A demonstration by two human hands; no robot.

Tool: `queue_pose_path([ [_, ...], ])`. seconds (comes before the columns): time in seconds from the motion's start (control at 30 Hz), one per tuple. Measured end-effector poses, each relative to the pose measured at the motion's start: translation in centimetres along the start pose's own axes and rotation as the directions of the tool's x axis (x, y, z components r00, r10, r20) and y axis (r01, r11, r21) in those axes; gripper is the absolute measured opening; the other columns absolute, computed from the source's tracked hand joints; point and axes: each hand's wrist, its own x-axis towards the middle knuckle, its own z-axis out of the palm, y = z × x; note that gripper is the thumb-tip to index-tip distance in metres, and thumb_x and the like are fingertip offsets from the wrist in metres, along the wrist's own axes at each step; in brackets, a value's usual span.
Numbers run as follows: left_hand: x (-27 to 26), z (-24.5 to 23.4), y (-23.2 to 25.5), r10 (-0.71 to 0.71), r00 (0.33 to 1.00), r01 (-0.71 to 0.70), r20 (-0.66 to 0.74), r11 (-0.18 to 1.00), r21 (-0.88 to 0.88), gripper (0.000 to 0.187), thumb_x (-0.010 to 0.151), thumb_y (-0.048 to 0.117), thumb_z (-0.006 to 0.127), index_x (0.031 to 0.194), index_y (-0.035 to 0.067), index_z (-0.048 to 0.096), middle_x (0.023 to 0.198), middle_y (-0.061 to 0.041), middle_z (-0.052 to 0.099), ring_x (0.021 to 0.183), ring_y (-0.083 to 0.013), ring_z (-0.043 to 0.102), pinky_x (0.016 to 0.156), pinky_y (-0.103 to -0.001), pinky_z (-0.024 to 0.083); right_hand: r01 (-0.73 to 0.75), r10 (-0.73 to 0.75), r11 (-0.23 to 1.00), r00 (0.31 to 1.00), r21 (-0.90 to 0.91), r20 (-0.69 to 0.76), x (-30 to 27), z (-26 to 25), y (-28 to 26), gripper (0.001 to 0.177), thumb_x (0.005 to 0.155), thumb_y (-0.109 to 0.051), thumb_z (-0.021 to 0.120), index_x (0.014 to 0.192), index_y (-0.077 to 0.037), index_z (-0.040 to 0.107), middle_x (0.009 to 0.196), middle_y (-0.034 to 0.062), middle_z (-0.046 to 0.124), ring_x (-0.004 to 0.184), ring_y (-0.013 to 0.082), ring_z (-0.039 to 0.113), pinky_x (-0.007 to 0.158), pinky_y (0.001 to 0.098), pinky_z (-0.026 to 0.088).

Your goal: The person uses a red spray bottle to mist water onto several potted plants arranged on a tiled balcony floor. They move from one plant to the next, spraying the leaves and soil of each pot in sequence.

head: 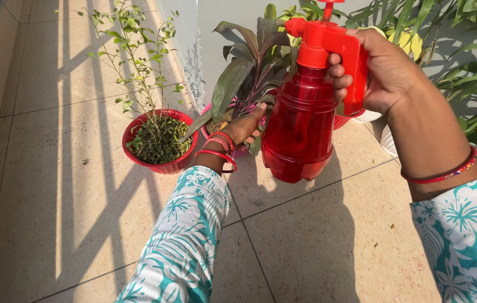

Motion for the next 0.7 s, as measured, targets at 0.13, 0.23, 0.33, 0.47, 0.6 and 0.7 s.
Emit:
queue_pose_path([
  [0.13, 0.1, 0.3, 2.4, 0.188, 0.982, -0.174, 0.033, 0.953, -0.248, 0.095, 0.086, 0.083, 0.028, 0.150, 0.016, 0.049, 0.138, -0.012, 0.059, 0.117, -0.0195, 0.057, 0.103, -0.048, 0.046, 0.006, -0.007, 1.000, 0.998, -0.002, -0.065, -0.3, 0.6, 0.5, 0.035, 0.099, -0.049, 0.058, 0.097, -0.015, 0.067, 0.076, -0.0034, 0.062, 0.062, 0.0070, 0.055, 0.054, 0.0259, 0.042],
  [0.23, -1.6, 2.5, 5.4, 0.494, 0.864, -0.479, -0.098, 0.744, -0.467, 0.086, 0.095, 0.074, 0.032, 0.150, 0.010, 0.049, 0.139, -0.013, 0.061, 0.127, -0.0239, 0.059, 0.109, -0.042, 0.044, 0.011, -0.008, 0.999, 0.997, 0.045, -0.071, -0.6, 1.4, 0.2, 0.041, 0.098, -0.052, 0.054, 0.099, -0.013, 0.067, 0.075, -0.0035, 0.063, 0.060, 0.0071, 0.056, 0.052, 0.0254, 0.043],
  [0.33, -4.4, 4.8, 7.7, 0.584, 0.691, -0.705, -0.426, 0.675, -0.218, 0.077, 0.102, 0.067, 0.038, 0.148, 0.006, 0.051, 0.144, -0.015, 0.058, 0.135, -0.0279, 0.056, 0.115, -0.040, 0.039, 0.043, -0.042, 0.999, 0.999, 0.026, -0.032, -0.4, 2.1, 0.4, 0.046, 0.097, -0.051, 0.050, 0.107, -0.011, 0.070, 0.074, -0.0016, 0.063, 0.061, 0.0079, 0.057, 0.052, 0.0243, 0.043],
  [0.47, -7.3, 6.3, 8.2, 0.688, 0.458, -0.763, -0.562, 0.629, 0.148, 0.068, 0.103, 0.057, 0.051, 0.148, 0.006, 0.052, 0.145, -0.019, 0.056, 0.135, -0.0352, 0.055, 0.115, -0.043, 0.041, 0.135, -0.128, 0.986, 0.989, -0.096, 0.076, 0.6, 1.9, 1.1, 0.043, 0.101, -0.043, 0.051, 0.114, -0.005, 0.067, 0.080, 0.0028, 0.062, 0.067, 0.0105, 0.055, 0.058, 0.0251, 0.044],
  [0.6, -7.3, 5.8, 8.4, 0.715, 0.424, -0.681, -0.556, 0.657, 0.324, 0.071, 0.100, 0.055, 0.056, 0.148, 0.004, 0.048, 0.146, -0.020, 0.053, 0.136, -0.0377, 0.051, 0.113, -0.046, 0.041, 0.117, -0.111, 0.987, 0.992, -0.113, 0.061, 1.0, 1.5, 1.6, 0.041, 0.099, -0.042, 0.049, 0.112, -0.007, 0.065, 0.078, 0.0012, 0.061, 0.066, 0.0092, 0.057, 0.056, 0.0247, 0.045],
  [0.7, -6.6, 6.1, 8.3, 0.699, 0.376, -0.710, -0.609, 0.639, 0.295, 0.069, 0.102, 0.053, 0.057, 0.148, 0.002, 0.050, 0.143, -0.021, 0.057, 0.133, -0.0383, 0.052, 0.111, -0.045, 0.041, 0.100, -0.098, 0.994, 0.995, -0.048, 0.031, 0.9, 1.8, 1.6, 0.044, 0.103, -0.049, 0.048, 0.102, -0.007, 0.063, 0.073, -0.0005, 0.059, 0.060, 0.0084, 0.055, 0.053, 0.0238, 0.043],
])
